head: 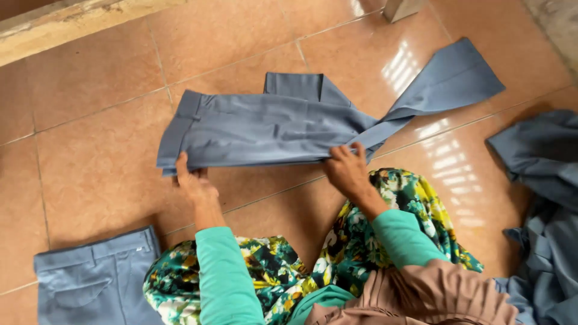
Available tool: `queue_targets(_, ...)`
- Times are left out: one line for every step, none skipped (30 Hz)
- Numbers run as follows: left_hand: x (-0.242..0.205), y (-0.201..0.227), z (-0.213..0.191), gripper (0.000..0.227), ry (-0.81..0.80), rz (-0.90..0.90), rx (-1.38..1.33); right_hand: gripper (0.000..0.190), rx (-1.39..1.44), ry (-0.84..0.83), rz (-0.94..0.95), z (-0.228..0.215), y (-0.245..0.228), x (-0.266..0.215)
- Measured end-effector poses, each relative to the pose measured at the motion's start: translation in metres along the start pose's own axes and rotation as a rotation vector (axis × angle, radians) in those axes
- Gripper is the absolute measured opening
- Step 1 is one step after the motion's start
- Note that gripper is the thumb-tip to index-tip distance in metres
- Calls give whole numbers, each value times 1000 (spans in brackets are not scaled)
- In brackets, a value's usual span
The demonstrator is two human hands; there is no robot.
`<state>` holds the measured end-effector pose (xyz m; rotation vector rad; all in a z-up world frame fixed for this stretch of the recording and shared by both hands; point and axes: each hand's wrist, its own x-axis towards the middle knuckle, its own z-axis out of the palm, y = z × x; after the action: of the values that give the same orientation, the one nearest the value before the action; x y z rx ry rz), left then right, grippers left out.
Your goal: Folding blue trousers on the floor and organizing them into a stack.
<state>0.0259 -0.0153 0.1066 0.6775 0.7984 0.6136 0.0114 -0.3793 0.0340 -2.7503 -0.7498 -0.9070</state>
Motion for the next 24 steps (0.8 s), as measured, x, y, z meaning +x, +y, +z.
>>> queue_targets(32, -21, -50, 92, 10, 8, 5, 13, 13, -3, -2, 5, -17, 3)
queue_targets(63, -40, -96, 94, 70, -35, -69, 12, 42, 4, -50, 11, -31, 8)
queue_targets(91, -56, -139, 98, 130, -78, -143, 12, 70, 10, -99, 16, -46, 13)
queue_targets(79, -74, -159, 98, 129, -74, -147, 12, 71, 15, -102, 24, -54, 13)
queue_targets(67, -91, -178, 85, 177, -169, -64, 17, 99, 31, -111, 31, -61, 13)
queue_targets(55, -109, -200, 73, 228, -267, 21, 22, 128, 42, -119, 39, -70, 11)
queue_targets(17, -100, -161, 73, 231, -265, 18, 22, 131, 42, -123, 36, -73, 17)
queue_targets(-30, -90, -128, 76, 104, -494, 65, 23, 137, 37, -127, 31, -78, 19)
queue_targets(-85, -75, -99, 80, -29, -721, 109, 25, 143, 33, -131, 27, -81, 21)
queue_targets(-105, -71, -75, 80, -21, -724, 107, 25, 146, 26, -134, 21, -85, 23)
queue_targets(-126, -67, -50, 107, -174, -790, 188, 24, 167, 21, -144, 15, -89, 24)
queue_targets(-147, -63, -25, 133, -331, -856, 269, 25, 184, 16, -151, 7, -91, 24)
queue_targets(-122, -96, -39, 133, -328, -864, 267, 25, 182, 8, -152, 4, -93, 19)
queue_targets(-95, -129, -50, 114, -291, -838, 308, 25, 191, 11, -162, 2, -93, 17)
queue_targets(-69, -163, -61, 98, -256, -813, 350, 26, 200, 14, -172, 0, -93, 15)
queue_targets(-75, -141, -46, 98, -259, -812, 349, 26, 198, 17, -172, -10, -90, 19)
queue_targets(-82, -120, -31, 90, -291, -770, 319, 21, 194, 5, -159, -19, -86, 22)
queue_targets(-89, -99, -18, 83, -320, -728, 292, 17, 193, -9, -142, -28, -84, 24)
queue_targets(-81, -84, -17, 83, -320, -728, 294, 17, 193, -9, -139, -34, -71, 25)
queue_targets(-74, -69, -18, 72, -312, -686, 200, 12, 148, -26, -118, -39, -60, 24)
queue_targets(-67, -53, -19, 60, -305, -642, 106, 11, 102, -43, -97, -45, -49, 24)
queue_targets(-61, -40, -24, 60, -298, -637, 103, 11, 109, -44, -103, -34, -34, 13)
queue_targets(-56, -26, -29, 56, -299, -607, 67, 11, 44, -59, -40, -23, -21, 3)
queue_targets(-49, -11, -32, 51, -306, -577, 34, 11, -23, -69, 27, -11, -7, -6)
